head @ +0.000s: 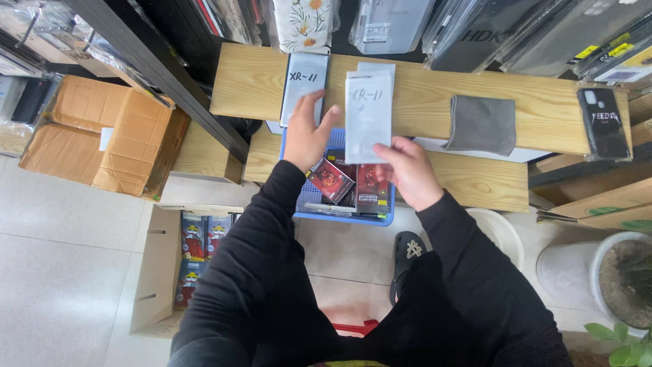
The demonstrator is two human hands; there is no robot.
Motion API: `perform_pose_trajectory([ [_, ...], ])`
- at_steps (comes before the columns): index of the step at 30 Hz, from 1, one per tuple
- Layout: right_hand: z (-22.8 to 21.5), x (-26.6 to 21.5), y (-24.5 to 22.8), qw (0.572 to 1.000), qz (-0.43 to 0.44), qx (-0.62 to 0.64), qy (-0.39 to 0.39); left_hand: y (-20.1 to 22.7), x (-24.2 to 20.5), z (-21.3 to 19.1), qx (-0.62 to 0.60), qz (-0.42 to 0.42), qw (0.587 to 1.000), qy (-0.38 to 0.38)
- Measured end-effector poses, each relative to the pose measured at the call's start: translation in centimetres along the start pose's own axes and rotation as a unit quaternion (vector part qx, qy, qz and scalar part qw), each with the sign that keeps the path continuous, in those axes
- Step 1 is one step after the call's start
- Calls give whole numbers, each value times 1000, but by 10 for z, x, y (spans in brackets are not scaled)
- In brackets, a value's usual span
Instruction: The person repeatedly takes screen protector packages from a blue basket, opens the white paper sleeves, removes the inner packaging, and places them back into the sleeves. The person then places the sleeves on a wooden table.
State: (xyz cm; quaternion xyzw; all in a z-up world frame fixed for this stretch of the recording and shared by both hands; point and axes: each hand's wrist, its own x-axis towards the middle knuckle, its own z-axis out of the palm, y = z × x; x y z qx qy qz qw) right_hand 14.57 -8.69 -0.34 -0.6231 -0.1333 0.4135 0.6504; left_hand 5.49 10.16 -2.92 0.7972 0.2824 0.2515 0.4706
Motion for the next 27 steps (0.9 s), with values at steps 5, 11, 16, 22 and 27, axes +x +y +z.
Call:
perform_pose_trajectory([
  [5,19,-46,8,994,23,82,-75,53,-43,7,-554,-120,812,-141],
  [11,22,-74,7,988,36,-1,-150,52,-75,18,-658,-75,688,-297],
  [16,23,-73,0,979,26,-26,-198,44,-82,28,-650,-10,702,-292],
  [22,35,-81,-28,973,5,-2,-231,42,-96,23,-629,32,728,-272],
  [27,37,-83,-29,971,13,60,-229,82,-96,-4,-502,61,815,-283],
])
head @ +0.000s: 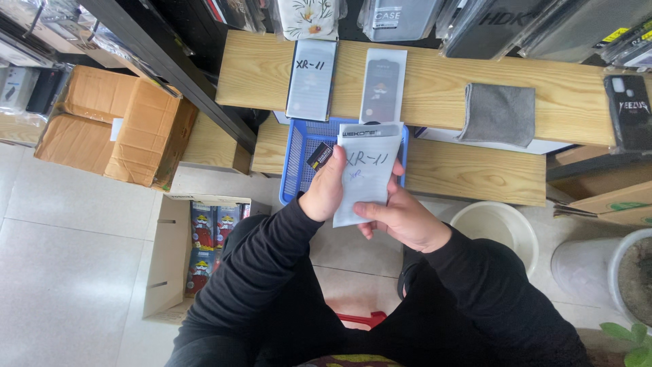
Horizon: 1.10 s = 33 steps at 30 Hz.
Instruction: The person repeatedly takes screen protector packages from a blue basket, opens the white paper sleeves, removes the inner packaging, and places them back into the sleeves. The person then places the sleeves on a wooden table.
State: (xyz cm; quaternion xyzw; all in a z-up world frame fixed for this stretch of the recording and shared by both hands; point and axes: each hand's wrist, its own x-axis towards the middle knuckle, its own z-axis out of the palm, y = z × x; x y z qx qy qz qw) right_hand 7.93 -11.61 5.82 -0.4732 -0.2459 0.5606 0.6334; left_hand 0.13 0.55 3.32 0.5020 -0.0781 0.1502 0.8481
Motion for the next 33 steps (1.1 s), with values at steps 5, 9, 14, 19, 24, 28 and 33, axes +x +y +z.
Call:
perform_pose_trajectory([
  [5,-6,0,6,998,-10,69,-5,-14,0,-15,-22,24,999,-43],
  [9,-11,0,15,993,-11,117,2,-22,-3,-21,-18,27,998,-59],
  [14,-7,-4,5,1000,-14,-7,6,-31,-1,-29,-28,44,998,-37],
  [19,-28,2,41,993,-32,-110,25,-9,0,-11,-57,33,998,-8],
  [24,-33,3,50,978,-80,-190,44,-33,3,-24,-111,38,993,-3],
  [28,-28,3,49,981,-99,-156,56,-31,5,-21,-101,48,994,-2],
  [33,-27,3,56,989,-90,-87,82,-35,5,-16,-85,47,995,10],
])
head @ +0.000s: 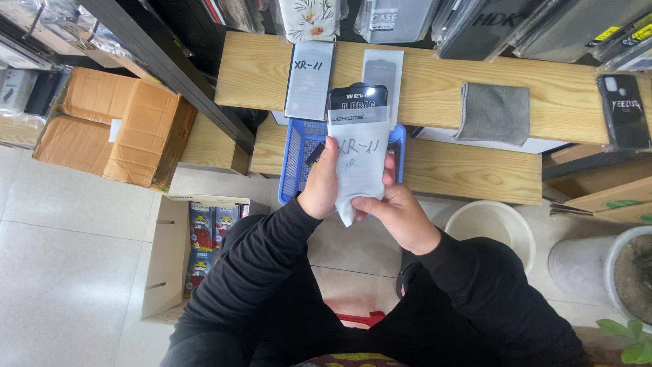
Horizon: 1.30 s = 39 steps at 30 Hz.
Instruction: The person repeatedly takes screen protector packages from a blue basket, opens the white paper sleeves, removes the inner packaging, and places them back into the sleeves. The person then places the sleeves on a wooden table.
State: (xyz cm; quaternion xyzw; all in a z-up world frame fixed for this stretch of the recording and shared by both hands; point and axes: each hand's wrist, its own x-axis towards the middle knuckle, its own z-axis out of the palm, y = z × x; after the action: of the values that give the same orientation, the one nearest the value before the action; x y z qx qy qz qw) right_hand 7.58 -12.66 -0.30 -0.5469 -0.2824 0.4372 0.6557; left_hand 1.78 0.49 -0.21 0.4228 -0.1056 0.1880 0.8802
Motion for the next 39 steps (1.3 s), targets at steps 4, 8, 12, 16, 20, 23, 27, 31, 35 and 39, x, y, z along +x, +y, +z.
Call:
perform_pose_trajectory([
  [4,-4,2,-2,1000,5,-20,-19,-1,-2,-6,-4,4,1000,4],
  [8,-8,2,-16,995,45,-68,-61,15,-2,-6,33,1,998,58],
  [12,-33,8,-17,1000,25,-12,13,33,-3,5,30,-24,995,97],
  [16,-55,22,-25,993,-80,91,-1,22,-12,29,27,-75,991,107],
  [20,-52,20,-34,953,-119,239,-147,6,-27,48,-86,-188,978,24],
  [23,-53,19,-26,941,-116,266,-176,-1,-33,56,-123,-231,965,8],
  [27,-64,19,-12,937,-108,284,-174,-11,-37,50,-179,-251,951,-31],
  [31,-69,24,-2,942,-141,271,-139,-14,-39,52,-188,-251,949,-18],
  [35,-75,27,-10,942,-139,285,-113,-15,-40,52,-189,-258,947,-39],
  [39,-72,26,-6,945,-130,285,-93,-16,-39,51,-178,-259,949,-42],
])
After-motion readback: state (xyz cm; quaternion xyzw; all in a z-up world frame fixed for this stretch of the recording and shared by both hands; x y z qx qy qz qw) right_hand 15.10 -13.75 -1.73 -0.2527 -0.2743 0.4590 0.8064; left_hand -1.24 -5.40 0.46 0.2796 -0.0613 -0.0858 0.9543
